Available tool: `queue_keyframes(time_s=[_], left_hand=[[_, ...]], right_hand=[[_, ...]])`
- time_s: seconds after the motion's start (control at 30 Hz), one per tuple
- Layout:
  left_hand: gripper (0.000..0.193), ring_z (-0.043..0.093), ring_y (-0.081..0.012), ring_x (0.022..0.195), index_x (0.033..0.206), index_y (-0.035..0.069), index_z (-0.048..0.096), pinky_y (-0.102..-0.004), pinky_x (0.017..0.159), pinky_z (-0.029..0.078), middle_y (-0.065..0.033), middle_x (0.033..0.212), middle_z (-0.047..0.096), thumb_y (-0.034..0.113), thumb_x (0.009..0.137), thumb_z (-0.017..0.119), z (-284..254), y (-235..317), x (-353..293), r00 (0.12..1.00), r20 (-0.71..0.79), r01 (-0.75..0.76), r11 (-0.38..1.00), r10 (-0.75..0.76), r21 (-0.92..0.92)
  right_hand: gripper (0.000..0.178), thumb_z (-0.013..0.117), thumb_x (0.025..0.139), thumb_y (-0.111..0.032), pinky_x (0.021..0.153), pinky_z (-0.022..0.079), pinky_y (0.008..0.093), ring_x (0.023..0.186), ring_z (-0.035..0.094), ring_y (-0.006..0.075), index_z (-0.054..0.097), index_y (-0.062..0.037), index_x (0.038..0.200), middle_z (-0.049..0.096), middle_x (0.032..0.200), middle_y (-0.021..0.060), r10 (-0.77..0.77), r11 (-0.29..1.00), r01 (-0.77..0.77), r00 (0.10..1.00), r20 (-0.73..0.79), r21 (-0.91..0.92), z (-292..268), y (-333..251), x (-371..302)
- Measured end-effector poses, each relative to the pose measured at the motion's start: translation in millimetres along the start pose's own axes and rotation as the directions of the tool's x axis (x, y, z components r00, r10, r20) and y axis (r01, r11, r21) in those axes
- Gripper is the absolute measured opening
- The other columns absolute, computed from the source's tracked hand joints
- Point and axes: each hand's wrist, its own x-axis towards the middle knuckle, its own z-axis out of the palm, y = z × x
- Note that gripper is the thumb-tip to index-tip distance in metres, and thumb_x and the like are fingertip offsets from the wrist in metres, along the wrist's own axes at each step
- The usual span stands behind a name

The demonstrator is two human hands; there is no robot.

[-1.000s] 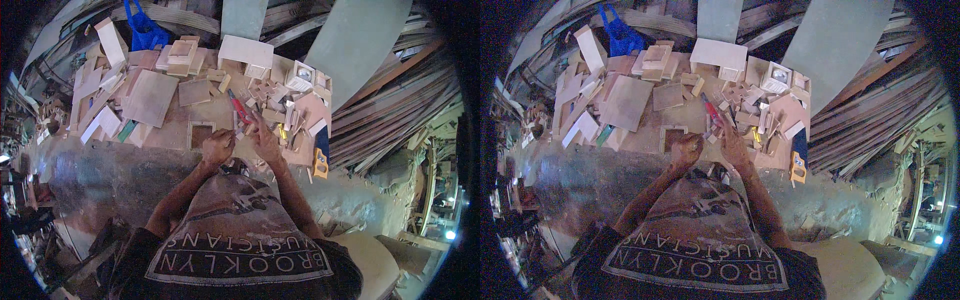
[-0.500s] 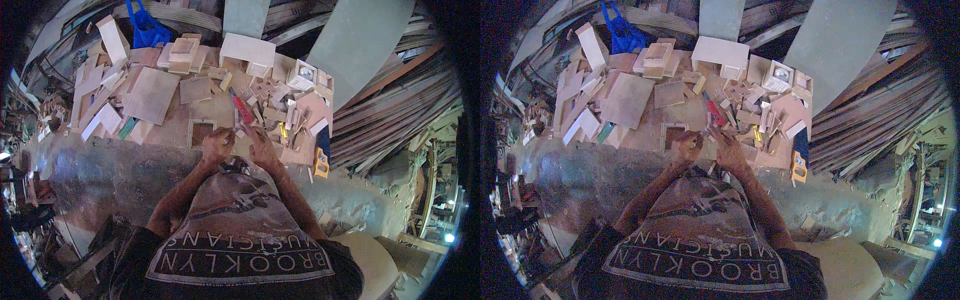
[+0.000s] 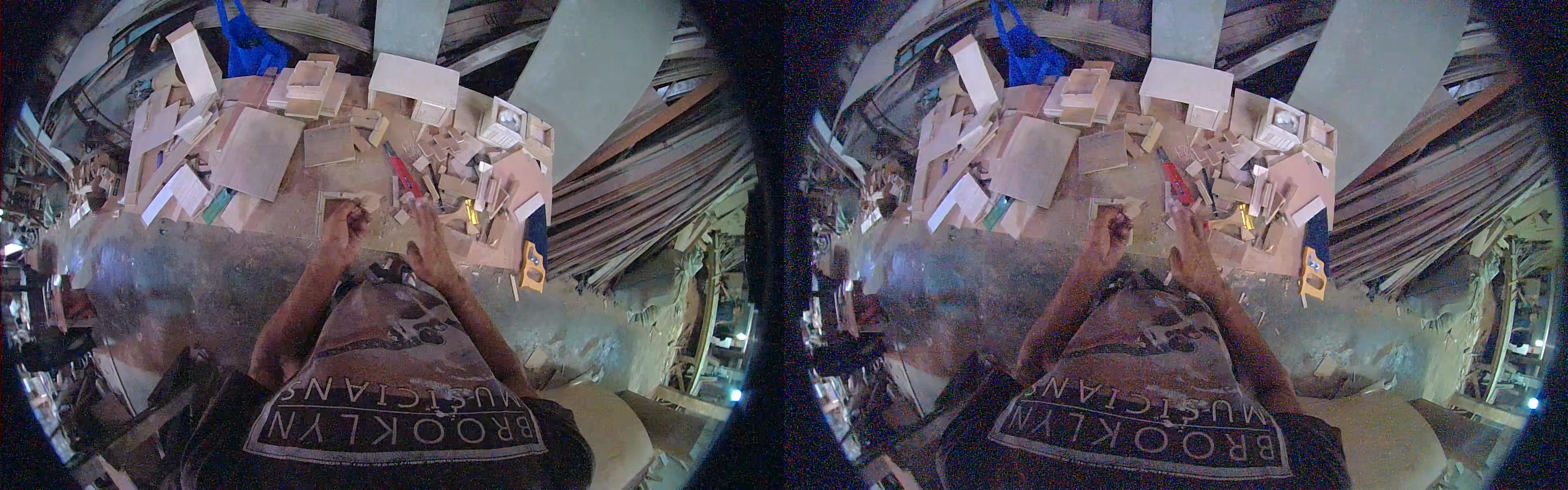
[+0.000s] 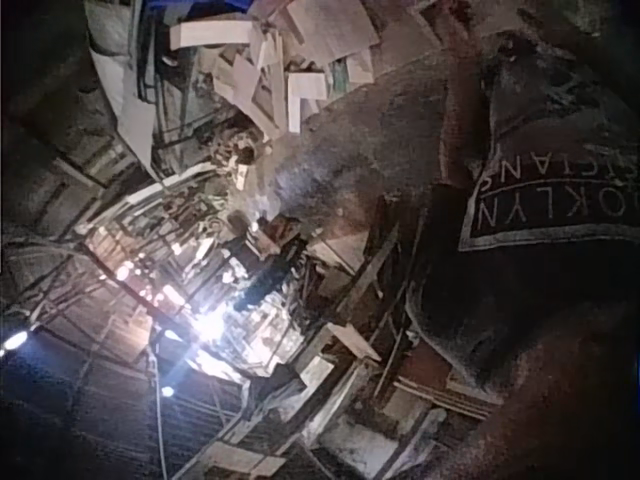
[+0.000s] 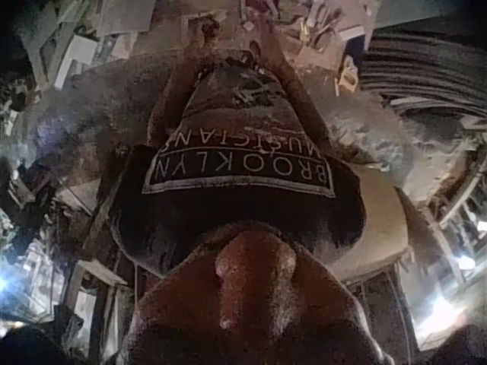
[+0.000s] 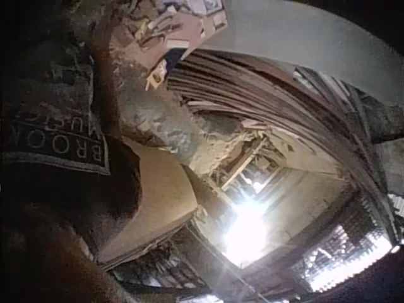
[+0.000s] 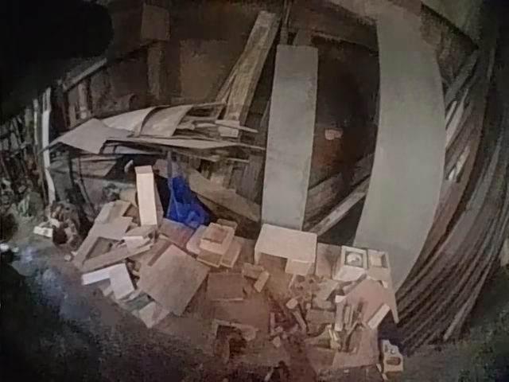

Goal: Assembling and inspecting small wooden box components on a workshop workbench.

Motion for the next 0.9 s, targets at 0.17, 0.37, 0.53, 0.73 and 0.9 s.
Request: queue_keyframes(time_s=[0.17, 0.37, 0.53, 0.73, 0.9], left_hand=[[0.018, 0.06, -0.0125, 0.068, 0.099, 0.001, 0.058, -0.0172, 0.053, 0.052, -0.0043, 0.077, 0.06, 0.016, 0.09, 0.055, 10, 1, -3, 0.996, -0.067, 0.052, 0.995, -0.057, -0.086], [0.019, 0.063, -0.0164, 0.069, 0.096, -0.001, 0.059, -0.0201, 0.055, 0.054, -0.0069, 0.079, 0.063, 0.015, 0.09, 0.054, 11, 2, -4, 0.994, -0.074, 0.075, 0.99, -0.084, -0.122], [0.018, 0.063, -0.0173, 0.068, 0.094, -0.001, 0.06, -0.0208, 0.054, 0.053, -0.0067, 0.076, 0.062, 0.016, 0.089, 0.055, 7, 0, -3, 0.992, -0.104, 0.05, 0.986, -0.067, -0.16], [0.017, 0.063, -0.0181, 0.066, 0.091, -0.001, 0.06, -0.0225, 0.056, 0.053, -0.0068, 0.073, 0.061, 0.016, 0.087, 0.058, 6, 0, 5, 0.99, -0.132, 0.03, 0.997, -0.039, -0.07], [0.017, 0.062, -0.0166, 0.066, 0.091, 0.001, 0.06, -0.0226, 0.055, 0.053, -0.0068, 0.076, 0.062, 0.016, 0.086, 0.06, 12, -11, 7, 0.997, -0.065, -0.036, 0.99, 0.028, -0.136]], right_hand=[[0.071, 0.052, 0.072, -0.001, 0.107, 0.016, 0.0579, 0.136, 0.016, 0.0415, 0.03, -0.0041, 0.14, 0.023, 0.148, 0.0173, -0.078, 0.913, 0.152, 0.976, 0.206, -0.377, 11, -7, 3], [0.064, 0.049, 0.077, -0.005, 0.107, 0.012, 0.0606, 0.138, 0.012, 0.0377, 0.036, -0.0182, 0.139, 0.025, 0.149, 0.0048, -0.057, 0.865, 0.145, 0.98, 0.192, -0.481, 14, -20, 9], [0.065, 0.049, 0.077, -0.007, 0.104, 0.007, 0.0643, 0.14, 0.011, 0.0337, 0.035, -0.0166, 0.14, 0.029, 0.148, 0.0029, -0.131, 0.857, 0.206, 0.974, 0.186, -0.473, 14, -13, 1], [0.063, 0.05, 0.078, -0.007, 0.102, 0.011, 0.0639, 0.138, 0.019, 0.0295, 0.034, -0.0124, 0.139, 0.04, 0.142, -0.0002, 0.031, 0.947, -0.013, 0.998, 0.05, -0.322, -3, -26, 7], [0.069, 0.051, 0.073, -0.004, 0.103, 0.013, 0.0584, 0.135, 0.021, 0.0327, 0.033, -0.0115, 0.139, 0.039, 0.14, 0.0109, -0.073, 0.854, 0.14, 0.986, 0.151, -0.501, 1, -16, 6]])
